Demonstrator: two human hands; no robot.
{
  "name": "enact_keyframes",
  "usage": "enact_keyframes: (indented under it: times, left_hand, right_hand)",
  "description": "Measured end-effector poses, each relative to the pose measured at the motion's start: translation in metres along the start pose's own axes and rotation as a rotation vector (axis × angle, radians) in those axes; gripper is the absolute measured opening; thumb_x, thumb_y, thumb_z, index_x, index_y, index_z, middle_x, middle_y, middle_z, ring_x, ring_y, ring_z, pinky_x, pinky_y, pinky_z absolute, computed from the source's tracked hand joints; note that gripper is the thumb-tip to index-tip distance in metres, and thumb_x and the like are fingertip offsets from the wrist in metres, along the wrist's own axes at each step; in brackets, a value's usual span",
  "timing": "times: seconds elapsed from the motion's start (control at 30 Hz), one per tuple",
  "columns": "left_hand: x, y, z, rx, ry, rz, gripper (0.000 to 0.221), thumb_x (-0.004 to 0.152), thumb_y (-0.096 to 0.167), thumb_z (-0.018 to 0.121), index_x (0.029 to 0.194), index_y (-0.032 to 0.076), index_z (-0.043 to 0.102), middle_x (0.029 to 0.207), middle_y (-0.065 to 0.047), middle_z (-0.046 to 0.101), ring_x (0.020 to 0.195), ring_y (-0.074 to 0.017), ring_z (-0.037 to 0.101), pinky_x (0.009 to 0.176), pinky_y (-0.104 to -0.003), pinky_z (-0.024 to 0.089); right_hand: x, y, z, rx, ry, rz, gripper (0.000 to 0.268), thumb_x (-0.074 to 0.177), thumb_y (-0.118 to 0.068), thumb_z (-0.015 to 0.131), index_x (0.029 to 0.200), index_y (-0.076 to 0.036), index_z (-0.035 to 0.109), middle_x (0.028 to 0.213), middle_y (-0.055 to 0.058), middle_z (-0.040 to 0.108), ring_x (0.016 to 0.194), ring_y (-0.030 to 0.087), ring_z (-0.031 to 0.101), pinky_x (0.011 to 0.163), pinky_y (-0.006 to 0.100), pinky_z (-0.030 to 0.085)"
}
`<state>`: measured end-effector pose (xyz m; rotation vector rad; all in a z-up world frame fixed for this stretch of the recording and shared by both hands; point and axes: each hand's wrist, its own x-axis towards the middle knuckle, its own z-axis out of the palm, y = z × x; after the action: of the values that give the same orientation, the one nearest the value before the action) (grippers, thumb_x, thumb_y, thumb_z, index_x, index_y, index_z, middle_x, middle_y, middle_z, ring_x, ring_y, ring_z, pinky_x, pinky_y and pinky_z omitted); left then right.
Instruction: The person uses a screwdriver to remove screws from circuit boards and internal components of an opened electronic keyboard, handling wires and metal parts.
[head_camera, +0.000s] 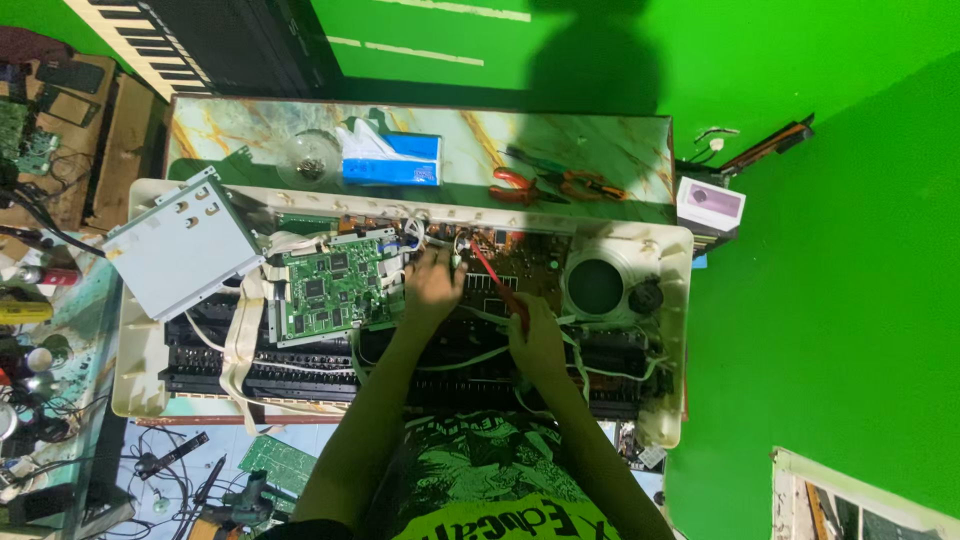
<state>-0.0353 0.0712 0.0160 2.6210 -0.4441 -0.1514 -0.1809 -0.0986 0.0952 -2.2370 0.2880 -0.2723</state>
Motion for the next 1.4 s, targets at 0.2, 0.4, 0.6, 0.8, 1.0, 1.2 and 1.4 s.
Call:
enact_keyframes:
  times: [0.2, 0.4, 0.6, 0.8, 1.0, 1.2, 1.4]
  left_hand:
    - [-0.009, -0.001, -0.01, -0.155, 0.217, 0.146, 0.039, 0.099, 0.025, 0.056, 0.127, 0.0, 0.068, 0.112, -0.022, 0.071, 0.102, -0.0366, 0.068, 0.091, -0.049, 0.05]
    - [-0.017, 0.004, -0.028, -0.201, 0.286, 0.236, 0.031, 0.098, 0.019, 0.06, 0.122, 0.002, 0.068, 0.111, -0.018, 0.071, 0.101, -0.035, 0.065, 0.09, -0.046, 0.051]
    - [-0.016, -0.005, -0.031, -0.094, 0.406, 0.248, 0.023, 0.102, 0.018, 0.06, 0.118, 0.006, 0.071, 0.117, -0.014, 0.07, 0.104, -0.0299, 0.064, 0.097, -0.048, 0.05]
    - [0.006, -0.014, -0.036, 0.187, 0.444, 0.21, 0.051, 0.094, 0.028, 0.061, 0.134, -0.003, 0.066, 0.149, -0.018, 0.056, 0.135, -0.0341, 0.055, 0.11, -0.052, 0.042]
    - [-0.003, -0.015, -0.039, 0.243, 0.333, 0.056, 0.044, 0.09, 0.035, 0.069, 0.12, 0.003, 0.068, 0.135, -0.013, 0.061, 0.113, -0.0333, 0.057, 0.1, -0.057, 0.042]
    - [-0.001, -0.017, -0.035, 0.269, 0.39, 0.008, 0.039, 0.097, 0.038, 0.068, 0.113, 0.003, 0.07, 0.115, -0.016, 0.06, 0.103, -0.0331, 0.056, 0.09, -0.054, 0.044]
    - [-0.005, -0.016, -0.039, 0.149, 0.39, 0.008, 0.038, 0.097, 0.044, 0.068, 0.093, 0.006, 0.073, 0.106, -0.019, 0.055, 0.102, -0.0363, 0.054, 0.09, -0.054, 0.041]
  right_hand:
    - [0.021, -0.02, 0.007, 0.023, -0.028, 0.059, 0.033, 0.092, -0.011, 0.062, 0.124, -0.005, 0.06, 0.104, 0.018, 0.062, 0.09, 0.037, 0.063, 0.077, 0.044, 0.05]
    - [0.022, -0.026, 0.031, 0.139, -0.059, -0.091, 0.031, 0.098, -0.004, 0.056, 0.129, -0.005, 0.058, 0.109, 0.018, 0.061, 0.096, 0.034, 0.061, 0.083, 0.043, 0.05]
    - [0.015, -0.031, 0.029, 0.147, -0.196, -0.003, 0.026, 0.1, -0.008, 0.052, 0.123, -0.006, 0.064, 0.102, 0.016, 0.058, 0.089, 0.032, 0.063, 0.077, 0.041, 0.05]
    - [0.015, -0.039, 0.033, 0.166, -0.164, 0.043, 0.023, 0.102, -0.01, 0.052, 0.12, -0.005, 0.065, 0.101, 0.015, 0.059, 0.088, 0.032, 0.063, 0.076, 0.04, 0.05]
    - [0.019, -0.037, 0.026, 0.153, -0.099, -0.079, 0.026, 0.096, -0.013, 0.064, 0.119, -0.002, 0.06, 0.102, 0.018, 0.059, 0.093, 0.037, 0.06, 0.079, 0.044, 0.049]
    - [0.017, -0.035, 0.025, 0.147, -0.194, -0.068, 0.028, 0.092, -0.012, 0.065, 0.12, -0.007, 0.063, 0.102, 0.017, 0.061, 0.089, 0.036, 0.064, 0.077, 0.043, 0.052]
    - [0.015, -0.044, 0.025, 0.091, -0.187, -0.125, 0.034, 0.093, -0.014, 0.066, 0.127, -0.007, 0.062, 0.099, 0.016, 0.064, 0.088, 0.036, 0.067, 0.075, 0.043, 0.053]
